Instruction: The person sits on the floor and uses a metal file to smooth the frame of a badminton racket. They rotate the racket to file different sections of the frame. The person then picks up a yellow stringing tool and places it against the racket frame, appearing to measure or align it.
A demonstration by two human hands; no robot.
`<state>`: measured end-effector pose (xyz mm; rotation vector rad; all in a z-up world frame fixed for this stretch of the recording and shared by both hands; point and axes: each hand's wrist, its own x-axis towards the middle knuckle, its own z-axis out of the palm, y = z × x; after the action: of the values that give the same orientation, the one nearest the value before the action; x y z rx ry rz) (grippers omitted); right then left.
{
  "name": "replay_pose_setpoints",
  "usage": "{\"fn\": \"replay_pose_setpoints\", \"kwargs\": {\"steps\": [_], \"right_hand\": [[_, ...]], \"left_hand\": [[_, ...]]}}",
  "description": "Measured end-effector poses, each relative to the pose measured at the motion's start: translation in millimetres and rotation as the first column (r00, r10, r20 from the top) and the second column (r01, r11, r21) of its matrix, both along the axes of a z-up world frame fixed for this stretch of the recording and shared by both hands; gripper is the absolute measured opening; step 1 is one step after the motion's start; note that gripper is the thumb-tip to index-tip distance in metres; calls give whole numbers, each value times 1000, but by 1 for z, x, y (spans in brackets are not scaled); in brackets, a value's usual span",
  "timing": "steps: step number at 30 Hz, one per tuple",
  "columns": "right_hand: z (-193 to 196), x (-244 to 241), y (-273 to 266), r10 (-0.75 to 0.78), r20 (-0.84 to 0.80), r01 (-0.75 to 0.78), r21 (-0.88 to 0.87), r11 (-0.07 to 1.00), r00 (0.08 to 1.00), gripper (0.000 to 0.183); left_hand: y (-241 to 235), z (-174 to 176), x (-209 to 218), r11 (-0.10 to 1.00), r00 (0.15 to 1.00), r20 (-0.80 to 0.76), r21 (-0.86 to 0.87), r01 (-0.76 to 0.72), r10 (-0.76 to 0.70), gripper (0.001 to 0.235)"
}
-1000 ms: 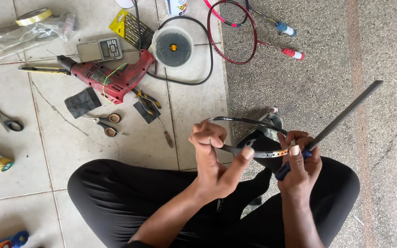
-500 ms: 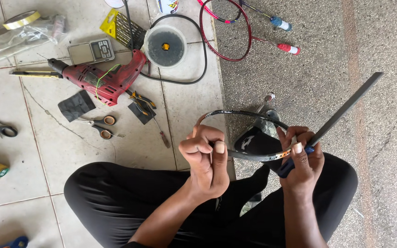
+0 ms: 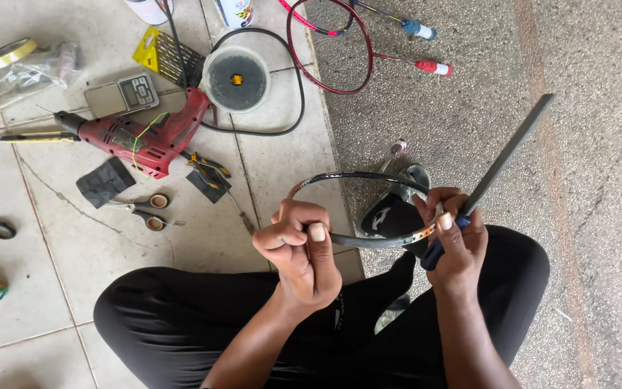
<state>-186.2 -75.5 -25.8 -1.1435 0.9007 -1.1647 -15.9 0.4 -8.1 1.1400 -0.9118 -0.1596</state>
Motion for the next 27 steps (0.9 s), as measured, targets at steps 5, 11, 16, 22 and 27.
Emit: {"fn": "replay_pose_setpoints", "kwargs": {"steps": [5, 11, 16, 22, 27], "right_hand": [[-4, -3, 0, -1, -15, 0, -18, 1000, 1000, 29], [-6, -7, 0, -18, -59, 17, -15, 1000, 998, 30], [-12, -14, -1, -21, -121, 19, -15, 1000, 992, 28], [-33, -29, -7, -36, -151, 30, -41, 999, 988, 26], [-19, -24, -6, -79, -136, 77, -21, 997, 987, 27]], "left_hand": [[1, -8, 2, 1000, 1000, 0, 3, 11, -11, 22], [-1, -11, 3, 1000, 1000, -14, 11, 16, -16, 22], [-2, -15, 2, 1000, 999, -39, 6, 23, -23, 24], [-1, -14, -1, 998, 997, -73, 58, 36, -32, 21], [-13, -7, 13, 999, 997, -81, 40, 15, -12, 17]]}}
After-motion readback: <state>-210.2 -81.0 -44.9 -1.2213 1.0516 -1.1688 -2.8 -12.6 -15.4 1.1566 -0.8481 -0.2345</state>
